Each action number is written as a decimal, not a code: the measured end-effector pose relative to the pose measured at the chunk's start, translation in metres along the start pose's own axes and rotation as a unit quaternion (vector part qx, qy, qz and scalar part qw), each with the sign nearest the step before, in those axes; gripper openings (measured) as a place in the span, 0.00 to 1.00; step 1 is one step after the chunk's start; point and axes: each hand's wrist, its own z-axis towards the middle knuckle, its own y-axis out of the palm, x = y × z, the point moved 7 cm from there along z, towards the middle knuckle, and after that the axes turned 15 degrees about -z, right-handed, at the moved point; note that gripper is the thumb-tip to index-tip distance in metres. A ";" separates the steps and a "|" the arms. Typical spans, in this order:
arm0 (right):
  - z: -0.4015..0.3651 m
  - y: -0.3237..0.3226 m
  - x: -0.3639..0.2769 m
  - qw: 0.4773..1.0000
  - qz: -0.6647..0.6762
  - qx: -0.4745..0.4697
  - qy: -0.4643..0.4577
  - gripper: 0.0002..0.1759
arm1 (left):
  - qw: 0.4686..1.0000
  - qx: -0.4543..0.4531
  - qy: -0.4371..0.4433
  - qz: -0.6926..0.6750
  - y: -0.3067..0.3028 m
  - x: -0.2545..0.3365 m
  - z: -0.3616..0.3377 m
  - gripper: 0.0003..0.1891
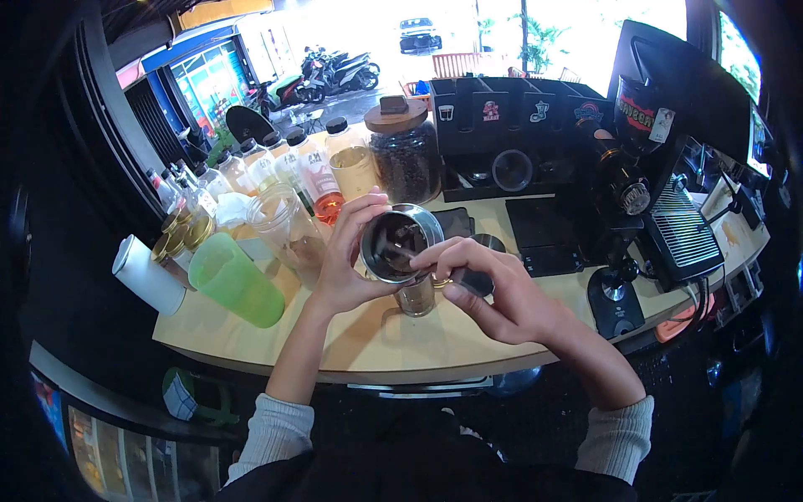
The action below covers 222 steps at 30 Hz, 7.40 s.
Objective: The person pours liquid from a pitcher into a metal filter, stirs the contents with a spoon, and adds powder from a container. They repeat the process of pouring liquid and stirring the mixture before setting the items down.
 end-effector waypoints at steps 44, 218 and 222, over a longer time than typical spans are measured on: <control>0.014 0.007 0.018 0.987 0.082 0.093 0.102 0.05 | 0.986 -0.044 -0.137 0.084 -0.006 -0.022 -0.010 0.50; 0.095 -0.049 0.041 0.964 -0.222 -0.041 0.144 0.12 | 0.976 0.188 -0.098 -0.044 -0.043 0.028 -0.028 0.08; 0.091 -0.054 0.037 0.968 -0.197 -0.036 0.150 0.12 | 0.976 0.187 -0.097 -0.052 -0.043 0.027 -0.029 0.08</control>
